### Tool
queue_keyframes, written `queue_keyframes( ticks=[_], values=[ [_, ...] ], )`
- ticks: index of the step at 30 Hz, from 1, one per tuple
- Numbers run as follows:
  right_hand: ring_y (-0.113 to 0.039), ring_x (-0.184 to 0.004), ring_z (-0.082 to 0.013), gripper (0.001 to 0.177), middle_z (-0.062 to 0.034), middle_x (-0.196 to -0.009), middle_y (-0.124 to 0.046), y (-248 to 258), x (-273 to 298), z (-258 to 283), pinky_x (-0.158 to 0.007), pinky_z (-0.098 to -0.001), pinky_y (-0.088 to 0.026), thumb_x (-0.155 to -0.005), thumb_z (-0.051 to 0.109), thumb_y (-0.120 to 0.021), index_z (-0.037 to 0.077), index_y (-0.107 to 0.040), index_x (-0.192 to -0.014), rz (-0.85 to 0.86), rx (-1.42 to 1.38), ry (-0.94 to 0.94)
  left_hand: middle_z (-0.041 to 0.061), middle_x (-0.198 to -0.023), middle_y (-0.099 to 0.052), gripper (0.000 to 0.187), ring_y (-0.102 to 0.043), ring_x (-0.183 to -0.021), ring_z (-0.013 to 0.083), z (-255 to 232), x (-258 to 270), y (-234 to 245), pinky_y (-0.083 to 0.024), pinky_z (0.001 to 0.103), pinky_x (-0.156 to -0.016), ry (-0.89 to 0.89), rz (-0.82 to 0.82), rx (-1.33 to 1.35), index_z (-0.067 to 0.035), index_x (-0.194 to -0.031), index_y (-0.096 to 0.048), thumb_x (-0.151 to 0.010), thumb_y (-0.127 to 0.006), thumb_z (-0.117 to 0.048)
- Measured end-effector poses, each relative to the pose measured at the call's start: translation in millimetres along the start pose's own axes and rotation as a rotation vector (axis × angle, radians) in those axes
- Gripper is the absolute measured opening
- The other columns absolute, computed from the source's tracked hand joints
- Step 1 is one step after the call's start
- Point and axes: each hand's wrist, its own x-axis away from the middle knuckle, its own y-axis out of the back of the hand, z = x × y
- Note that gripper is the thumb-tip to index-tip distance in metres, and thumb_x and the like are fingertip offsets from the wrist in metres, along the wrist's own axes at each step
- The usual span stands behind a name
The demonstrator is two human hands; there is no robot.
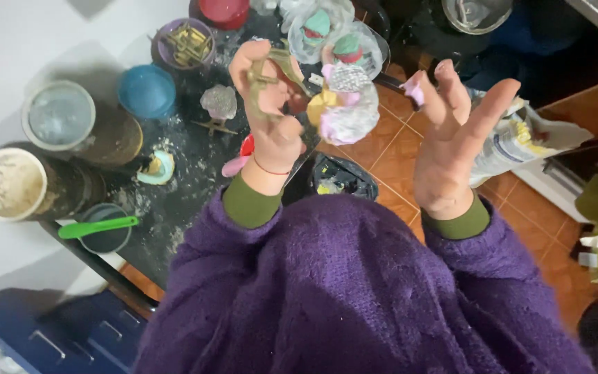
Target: The person mixes a white powder with water in a red bowl using a pink spatula. They pour the powder from a bag into the bowl, add water from a blue bowl, and stir the mixture until it becomes a pink paste. The person then handles a pink mold and a small figurine, applying the paste to the figurine.
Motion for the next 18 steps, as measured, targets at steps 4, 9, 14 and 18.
queue_keyframes(
  ticks=[4,9,14,18],
  values=[
    [-0.044,-0.151,-0.0189,0.097,0.0000,-0.169,-0.034,-0.2,1.7,-15.6,-0.132,-0.0373,-0.028,-0.097,0.073,-0.050,0.032,0.002,-0.167,0.009,-0.020,0.233,0.002,-0.126,-0.054,0.086,-0.057,-0.112,0.0135,13.4,2.0,0.9,-0.048,0.030,-0.101,0.116,0.032,0.164,-0.012,-0.152,-0.035,-0.096,-0.058,-0.073],
    [-0.023,-0.158,-0.0302,0.106,-0.0122,-0.175,-0.029,7.6,-0.6,-19.8,-0.134,-0.0484,-0.003,-0.092,0.077,-0.040,0.027,0.013,-0.168,0.188,0.484,0.414,0.010,-0.111,-0.065,0.080,-0.062,-0.101,0.0209,12.4,0.0,-0.2,-0.049,0.035,-0.082,0.489,0.022,0.433,-0.008,-0.146,-0.041,-0.103,-0.032,-0.075],
    [-0.024,-0.154,-0.0352,0.099,-0.0134,-0.159,-0.043,-2.6,-10.5,-5.9,-0.127,-0.0593,0.006,-0.098,0.079,-0.040,0.017,-0.001,-0.164,0.382,0.698,0.607,0.012,-0.114,-0.066,0.077,-0.064,-0.107,0.0230,10.5,3.6,-8.3,-0.054,0.038,-0.091,0.536,0.032,0.466,-0.009,-0.143,-0.043,-0.103,-0.033,-0.074],
    [-0.022,-0.156,-0.0377,0.081,-0.0090,-0.161,-0.052,-18.3,-10.3,5.3,-0.124,-0.0660,0.012,-0.117,0.074,-0.035,0.009,-0.032,-0.167,0.509,0.964,0.913,0.013,-0.120,-0.065,0.072,-0.064,-0.112,0.0232,-6.1,0.2,-19.8,-0.055,0.039,-0.098,0.545,0.043,0.541,-0.013,-0.142,-0.038,-0.100,-0.039,-0.072]
  ],
)
